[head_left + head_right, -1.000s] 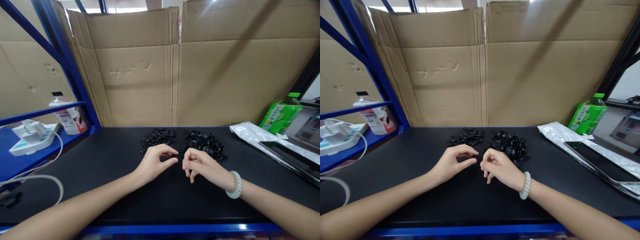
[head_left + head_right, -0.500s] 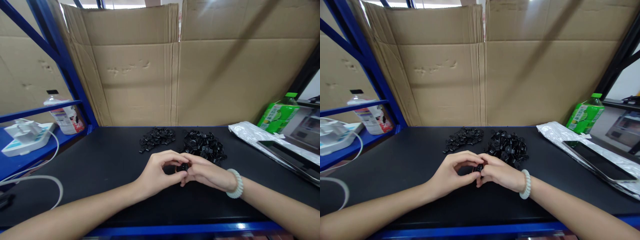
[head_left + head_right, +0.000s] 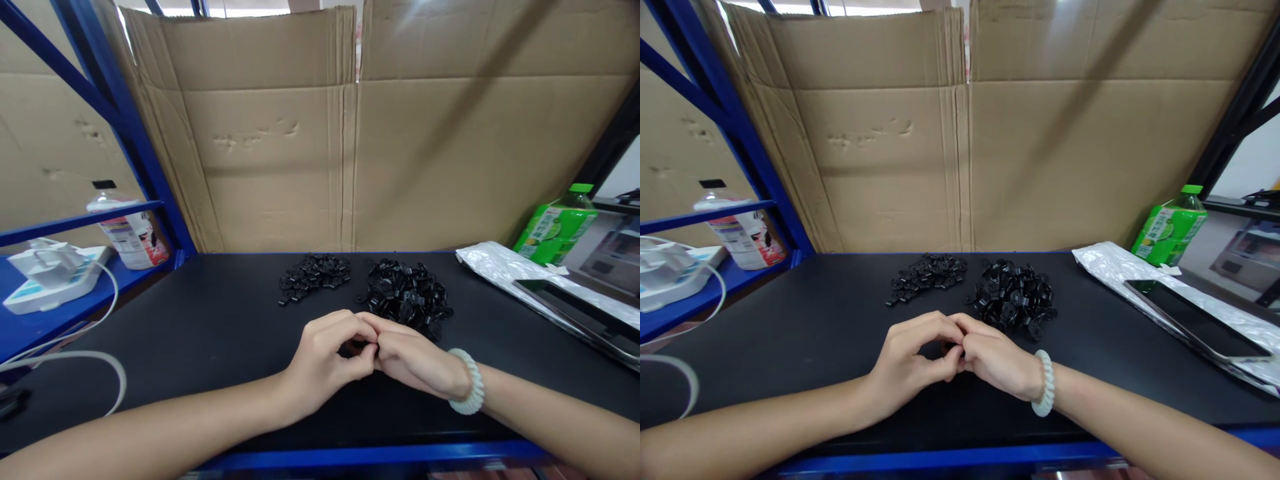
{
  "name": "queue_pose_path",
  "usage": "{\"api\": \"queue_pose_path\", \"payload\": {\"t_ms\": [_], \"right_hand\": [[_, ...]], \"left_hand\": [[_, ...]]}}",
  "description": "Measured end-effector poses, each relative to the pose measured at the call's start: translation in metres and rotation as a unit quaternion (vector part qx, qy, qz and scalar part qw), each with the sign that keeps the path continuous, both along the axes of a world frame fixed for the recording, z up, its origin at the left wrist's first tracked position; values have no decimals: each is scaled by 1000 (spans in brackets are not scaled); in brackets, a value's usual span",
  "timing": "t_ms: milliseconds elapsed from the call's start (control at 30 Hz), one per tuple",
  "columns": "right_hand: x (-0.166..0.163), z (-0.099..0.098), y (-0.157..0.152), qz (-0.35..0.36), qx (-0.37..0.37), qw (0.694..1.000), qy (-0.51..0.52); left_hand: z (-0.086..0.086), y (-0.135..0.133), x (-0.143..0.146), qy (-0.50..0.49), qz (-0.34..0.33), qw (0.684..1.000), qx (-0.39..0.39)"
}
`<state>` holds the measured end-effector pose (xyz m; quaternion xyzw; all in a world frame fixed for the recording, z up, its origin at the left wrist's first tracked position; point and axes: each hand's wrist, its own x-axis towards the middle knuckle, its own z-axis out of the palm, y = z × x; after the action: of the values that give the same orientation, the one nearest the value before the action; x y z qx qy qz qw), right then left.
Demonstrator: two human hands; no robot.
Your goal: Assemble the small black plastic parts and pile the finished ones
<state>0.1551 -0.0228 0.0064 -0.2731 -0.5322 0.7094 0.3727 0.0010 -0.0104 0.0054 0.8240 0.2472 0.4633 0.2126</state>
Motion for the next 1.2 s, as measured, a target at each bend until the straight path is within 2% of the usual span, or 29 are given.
{"api": "queue_pose_path", "payload": {"t_ms": [100, 200, 333, 433, 533, 633, 733, 867, 933, 1033, 1200], "right_hand": [[-3, -1, 1, -22, 4, 1000, 21], [0, -3, 7, -61, 42, 997, 9], [10, -3, 15, -118, 125, 983, -61], [12, -2, 15, -127, 168, 970, -120], [12, 1, 13, -140, 253, 937, -196], [24, 14, 16, -158, 348, 888, -257], [55, 37, 26, -186, 405, 837, -317], [102, 60, 40, -231, 477, 705, -472], [114, 60, 45, -208, 488, 662, -529], [117, 52, 49, -163, 493, 642, -564], [109, 51, 44, -151, 500, 649, -552]], "left_hand": [[0, 4, -1, -63, 46, 993, -85], [0, 7, -1, -123, 44, 977, -169], [0, 11, -2, -187, 29, 948, -256], [0, 14, -4, -246, 20, 909, -335], [0, 17, -5, -261, 15, 888, -379], [1, 18, -6, -224, 17, 902, -367], [1, 19, -6, -200, 26, 913, -355], [-1, 22, -6, -178, 46, 923, -337], [-3, 24, -7, -159, 49, 932, -322], [-6, 26, -8, -116, 51, 948, -293], [-10, 24, -7, -22, 37, 973, -227]]}}
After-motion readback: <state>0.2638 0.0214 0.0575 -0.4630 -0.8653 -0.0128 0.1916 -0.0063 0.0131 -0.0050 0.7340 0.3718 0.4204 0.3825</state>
